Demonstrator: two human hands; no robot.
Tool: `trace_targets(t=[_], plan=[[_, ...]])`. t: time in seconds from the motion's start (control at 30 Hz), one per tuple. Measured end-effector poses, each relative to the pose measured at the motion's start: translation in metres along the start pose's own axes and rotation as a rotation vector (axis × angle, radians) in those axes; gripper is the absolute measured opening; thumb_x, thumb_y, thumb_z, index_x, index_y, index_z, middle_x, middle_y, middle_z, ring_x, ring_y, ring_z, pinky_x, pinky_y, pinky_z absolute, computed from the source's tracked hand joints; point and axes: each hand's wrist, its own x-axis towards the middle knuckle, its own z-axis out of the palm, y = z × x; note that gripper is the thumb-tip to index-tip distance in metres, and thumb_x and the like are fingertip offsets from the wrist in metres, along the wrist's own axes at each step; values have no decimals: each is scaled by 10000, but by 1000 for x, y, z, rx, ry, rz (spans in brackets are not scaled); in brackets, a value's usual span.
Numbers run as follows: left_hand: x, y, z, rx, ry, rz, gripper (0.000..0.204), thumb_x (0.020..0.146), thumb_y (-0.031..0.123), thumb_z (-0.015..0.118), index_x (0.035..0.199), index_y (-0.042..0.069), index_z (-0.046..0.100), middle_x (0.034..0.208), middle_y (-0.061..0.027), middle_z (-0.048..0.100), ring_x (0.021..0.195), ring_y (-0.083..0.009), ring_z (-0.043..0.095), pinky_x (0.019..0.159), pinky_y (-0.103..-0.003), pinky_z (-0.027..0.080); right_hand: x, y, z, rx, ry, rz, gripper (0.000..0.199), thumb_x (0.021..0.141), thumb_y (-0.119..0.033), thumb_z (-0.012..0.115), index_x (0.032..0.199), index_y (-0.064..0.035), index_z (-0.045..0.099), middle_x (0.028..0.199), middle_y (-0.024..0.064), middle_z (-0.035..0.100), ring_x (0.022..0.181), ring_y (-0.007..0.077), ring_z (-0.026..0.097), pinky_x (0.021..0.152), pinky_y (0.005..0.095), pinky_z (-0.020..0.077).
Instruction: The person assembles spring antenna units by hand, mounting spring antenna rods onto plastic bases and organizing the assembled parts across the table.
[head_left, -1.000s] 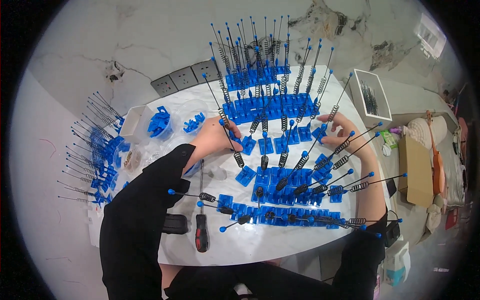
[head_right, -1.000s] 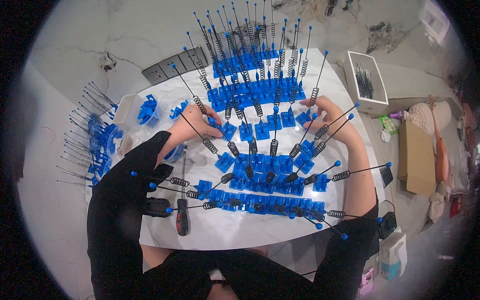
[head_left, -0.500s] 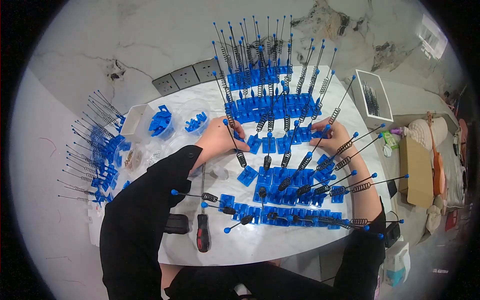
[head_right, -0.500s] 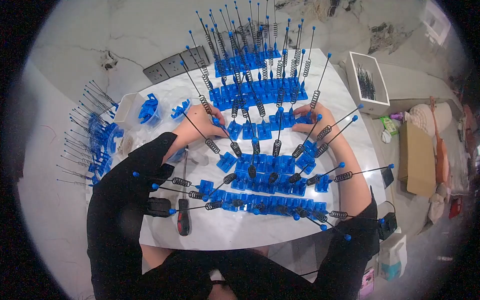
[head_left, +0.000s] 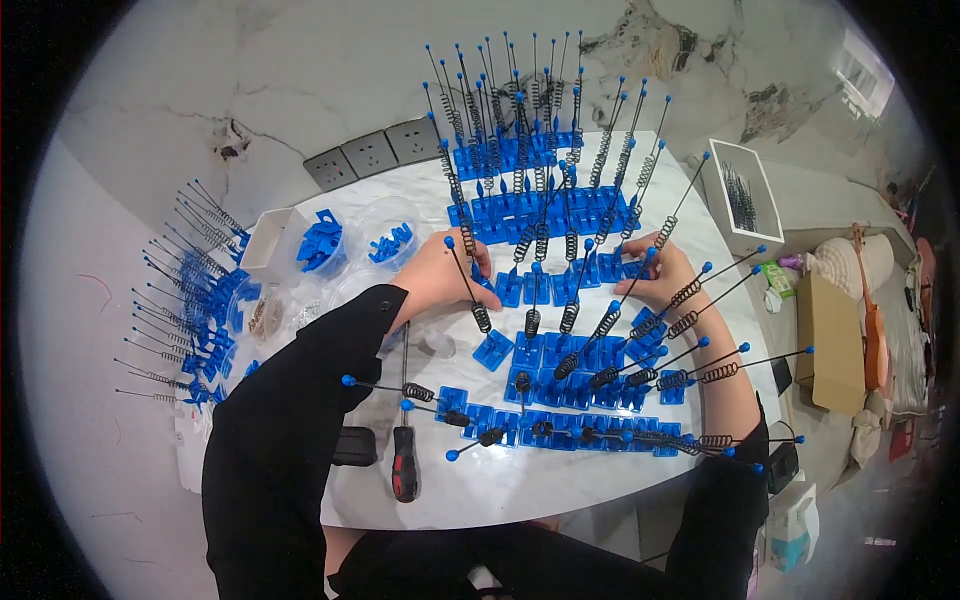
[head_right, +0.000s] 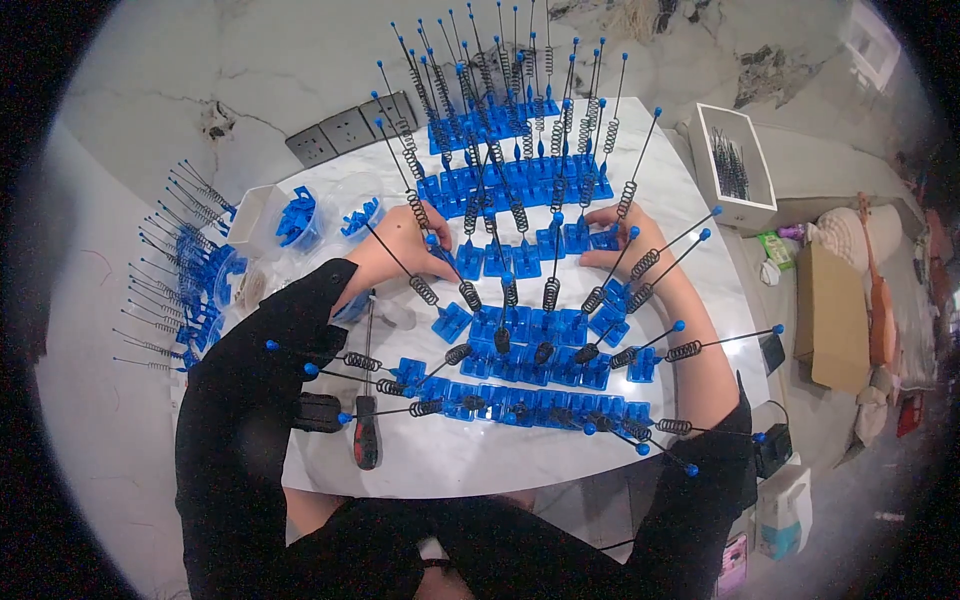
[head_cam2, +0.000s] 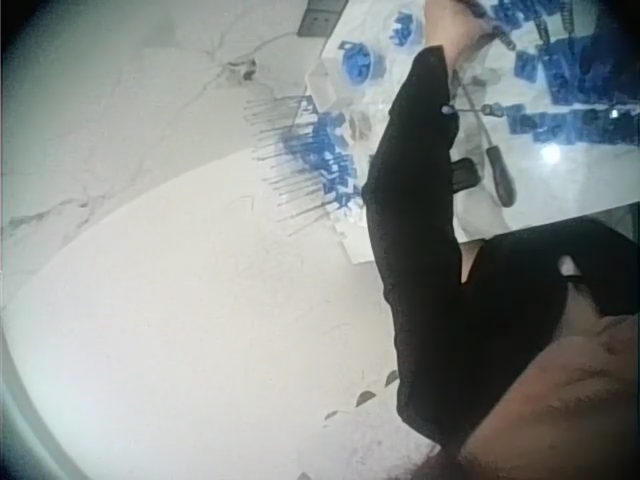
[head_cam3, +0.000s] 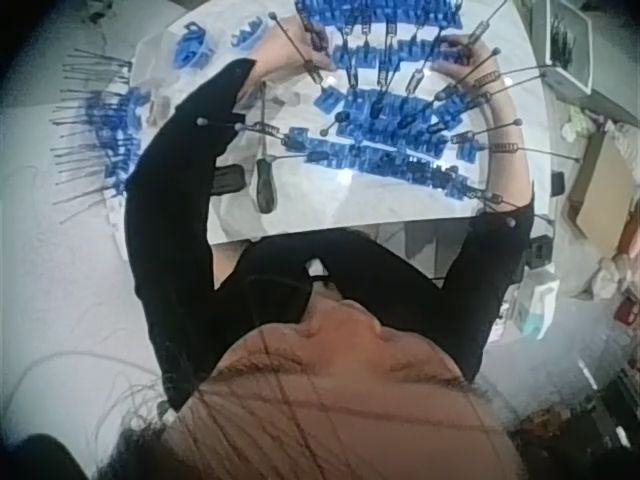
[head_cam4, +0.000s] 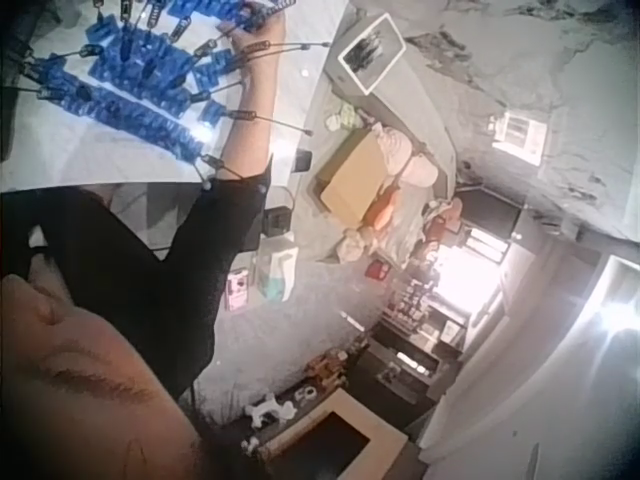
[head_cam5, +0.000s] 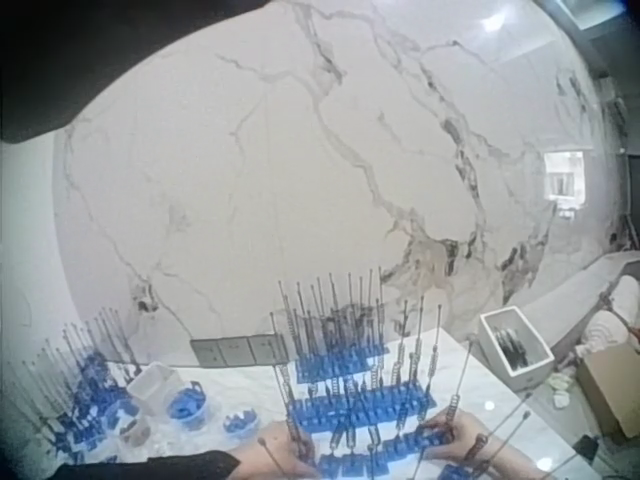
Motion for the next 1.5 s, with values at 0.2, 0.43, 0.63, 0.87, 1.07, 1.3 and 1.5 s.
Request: trace_targets(t=[0.2, 0.43, 0.63, 0.87, 1.07, 1.3, 1.5], plan=[[-1, 9, -6, -1, -87, -24, 365, 553, 218, 906, 801, 52, 695, 913, -49, 621, 745, -143, 610, 653, -269, 489, -7, -5, -7, 31, -63, 83, 684, 553, -202, 920, 1171, -111, 639, 1000, 2, 593, 712, 61, 447, 636, 214, 403], [-8, 1, -13, -204, -92, -121, 244, 595, 51, 833, 812, 47, 723, 762, -37, 685, 701, -127, 628, 645, -275, 498, -4, -1, -5, 15, -94, 111, 696, 570, -209, 921, 1192, -105, 628, 1031, 22, 611, 708, 70, 454, 627, 217, 405], [-6, -3, -12, -238, -93, -148, 313, 591, 66, 838, 868, 22, 699, 745, -26, 672, 698, -96, 625, 626, -243, 509, -5, 13, -4, 31, -73, 9, 696, 586, -239, 923, 1182, -67, 607, 1056, 47, 639, 781, 77, 520, 688, 224, 441], [-4, 5, -8, -165, 36, -193, 256, 581, 26, 834, 762, 32, 653, 730, -34, 657, 682, -126, 641, 625, -272, 508, -3, -4, -8, -53, -111, 52, 711, 580, -242, 926, 1178, -50, 593, 1056, 52, 639, 854, 96, 560, 777, 255, 478], [-11, 17, -21, -51, 33, -231, 410, 604, 81, 840, 979, 14, 687, 863, -62, 679, 805, -121, 654, 715, -264, 543, -4, -1, -4, 185, -98, 181, 631, 579, -234, 910, 1130, -69, 650, 1053, 94, 626, 1008, 211, 605, 879, 321, 480], [-31, 33, -87, -289, 156, -215, 585, 631, 64, 844, 1171, 19, 621, 1076, -63, 648, 997, -148, 601, 906, -296, 493, -8, -23, -10, 48, -76, 169, 637, 558, -207, 915, 1125, -84, 651, 991, 44, 608, 779, 136, 510, 706, 273, 459], [-33, 88, -133, -186, 245, -146, 548, 674, 101, 820, 1179, 28, 619, 1126, -93, 626, 1108, -172, 563, 964, -325, 456, -9, -16, -14, 112, -79, 162, 637, 558, -180, 911, 1137, -91, 659, 977, 15, 601, 697, 103, 452, 637, 241, 427]])
